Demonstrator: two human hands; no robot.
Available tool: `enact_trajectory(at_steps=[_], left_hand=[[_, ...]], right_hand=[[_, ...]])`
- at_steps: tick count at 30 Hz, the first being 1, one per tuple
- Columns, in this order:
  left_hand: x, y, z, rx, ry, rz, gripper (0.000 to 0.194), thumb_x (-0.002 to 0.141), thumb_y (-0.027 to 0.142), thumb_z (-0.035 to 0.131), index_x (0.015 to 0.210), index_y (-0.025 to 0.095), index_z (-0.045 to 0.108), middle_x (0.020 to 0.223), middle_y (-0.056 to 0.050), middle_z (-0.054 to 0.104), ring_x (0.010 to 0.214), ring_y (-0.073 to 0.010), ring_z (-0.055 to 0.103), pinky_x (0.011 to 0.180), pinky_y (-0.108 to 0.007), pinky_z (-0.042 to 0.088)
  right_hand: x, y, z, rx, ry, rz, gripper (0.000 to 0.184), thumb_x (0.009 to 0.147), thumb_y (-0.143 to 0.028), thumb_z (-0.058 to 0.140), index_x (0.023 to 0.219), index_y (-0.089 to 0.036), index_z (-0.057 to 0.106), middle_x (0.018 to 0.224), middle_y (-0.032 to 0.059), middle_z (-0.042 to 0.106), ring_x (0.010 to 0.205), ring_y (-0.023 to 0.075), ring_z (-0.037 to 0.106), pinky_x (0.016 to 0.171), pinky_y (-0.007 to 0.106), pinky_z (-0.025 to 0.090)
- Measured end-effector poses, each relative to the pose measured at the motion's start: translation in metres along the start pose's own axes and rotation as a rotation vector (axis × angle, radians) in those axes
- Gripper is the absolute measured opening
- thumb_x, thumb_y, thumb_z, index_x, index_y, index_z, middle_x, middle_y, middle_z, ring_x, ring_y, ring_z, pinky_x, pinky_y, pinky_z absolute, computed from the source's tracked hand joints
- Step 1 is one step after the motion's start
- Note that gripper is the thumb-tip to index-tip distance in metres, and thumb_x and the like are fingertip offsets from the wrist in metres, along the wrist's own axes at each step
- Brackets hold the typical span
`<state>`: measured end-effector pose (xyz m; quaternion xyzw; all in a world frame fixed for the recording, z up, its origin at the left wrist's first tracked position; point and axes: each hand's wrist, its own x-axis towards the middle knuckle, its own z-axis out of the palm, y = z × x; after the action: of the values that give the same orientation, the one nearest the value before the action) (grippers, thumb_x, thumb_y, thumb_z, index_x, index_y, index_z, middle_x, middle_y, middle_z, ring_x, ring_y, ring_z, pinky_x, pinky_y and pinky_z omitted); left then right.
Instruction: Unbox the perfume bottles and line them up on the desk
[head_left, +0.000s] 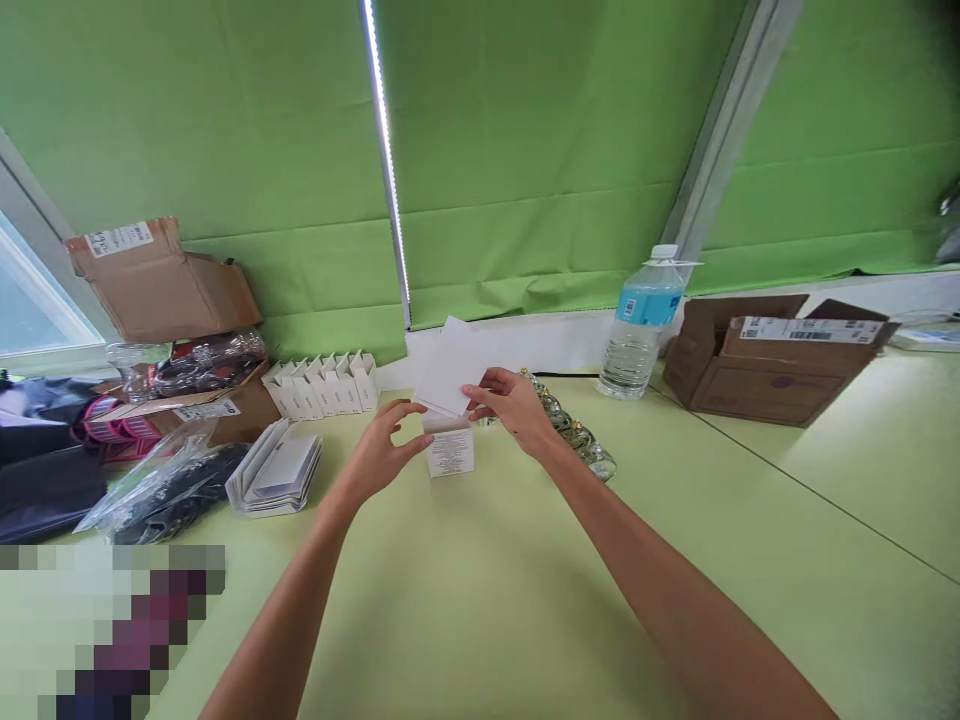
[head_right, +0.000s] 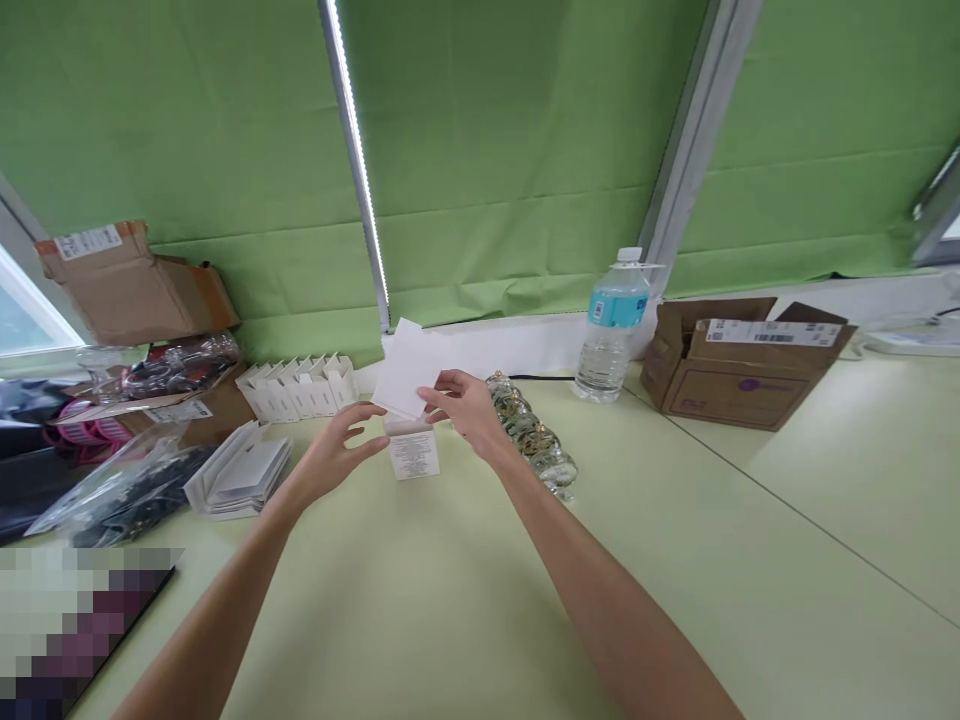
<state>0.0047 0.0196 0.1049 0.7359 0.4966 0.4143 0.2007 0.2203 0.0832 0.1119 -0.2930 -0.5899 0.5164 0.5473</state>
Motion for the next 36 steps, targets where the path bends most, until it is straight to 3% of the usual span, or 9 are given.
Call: enact_trajectory(at_steps=[3,7,12,20,25,36], left_hand=[[0.008,-0.007,0.013,-0.055,-0.014,-0.019,0.034,0.079,0.041,0.063,0.111,0.028,0.062,0.128,-0.006,0.056,0.117,-0.0227,0.053,0.096,-0.040,0.045],[0.012,-0.015,0.026,-0.208,-0.048,-0.080,0.036,0.078,0.041,0.065,0.110,0.023,0.062,0.118,-0.007,0.064,0.110,-0.0237,0.059,0.095,-0.041,0.046],[0.012,-0.017,0.030,-0.380,-0.010,-0.196,0.041,0.076,0.040,0.068,0.108,0.016,0.061,0.110,-0.011,0.069,0.100,-0.0251,0.065,0.086,-0.039,0.050],[0.011,-0.010,0.027,-0.397,-0.019,-0.257,0.043,0.078,0.048,0.064,0.106,0.016,0.060,0.108,-0.010,0.070,0.102,-0.0267,0.065,0.089,-0.040,0.049],[0.010,-0.013,0.028,-0.427,-0.034,-0.258,0.046,0.072,0.044,0.070,0.108,0.016,0.059,0.107,-0.012,0.070,0.098,-0.0269,0.066,0.088,-0.042,0.049],[0.010,-0.019,0.030,-0.461,-0.073,-0.282,0.044,0.078,0.038,0.066,0.114,0.016,0.055,0.116,-0.013,0.066,0.102,-0.0250,0.064,0.093,-0.043,0.046]], right_hand=[[0.004,0.003,-0.007,0.006,-0.011,0.007,0.038,0.066,-0.038,0.078,0.095,-0.017,0.065,0.091,0.0064,0.067,0.068,0.0149,0.062,0.059,0.031,0.058],[0.007,0.010,-0.010,-0.078,-0.045,-0.003,0.038,0.066,-0.039,0.078,0.094,-0.018,0.065,0.088,0.0055,0.068,0.061,0.0120,0.057,0.046,0.023,0.048],[0.007,0.015,-0.010,-0.188,-0.118,-0.024,0.038,0.067,-0.040,0.075,0.097,-0.018,0.064,0.092,0.0051,0.069,0.053,0.0079,0.050,0.041,0.021,0.039],[0.006,0.013,-0.012,-0.241,-0.163,-0.011,0.039,0.068,-0.042,0.073,0.097,-0.018,0.063,0.096,0.0074,0.070,0.062,0.0131,0.062,0.046,0.023,0.044],[0.007,0.017,-0.019,-0.256,-0.206,-0.002,0.041,0.070,-0.042,0.072,0.101,-0.017,0.063,0.095,0.0081,0.070,0.063,0.0135,0.062,0.048,0.023,0.046],[0.006,0.015,-0.023,-0.353,-0.255,-0.018,0.038,0.072,-0.038,0.071,0.103,-0.017,0.063,0.096,0.0087,0.070,0.064,0.0134,0.061,0.046,0.022,0.045]])
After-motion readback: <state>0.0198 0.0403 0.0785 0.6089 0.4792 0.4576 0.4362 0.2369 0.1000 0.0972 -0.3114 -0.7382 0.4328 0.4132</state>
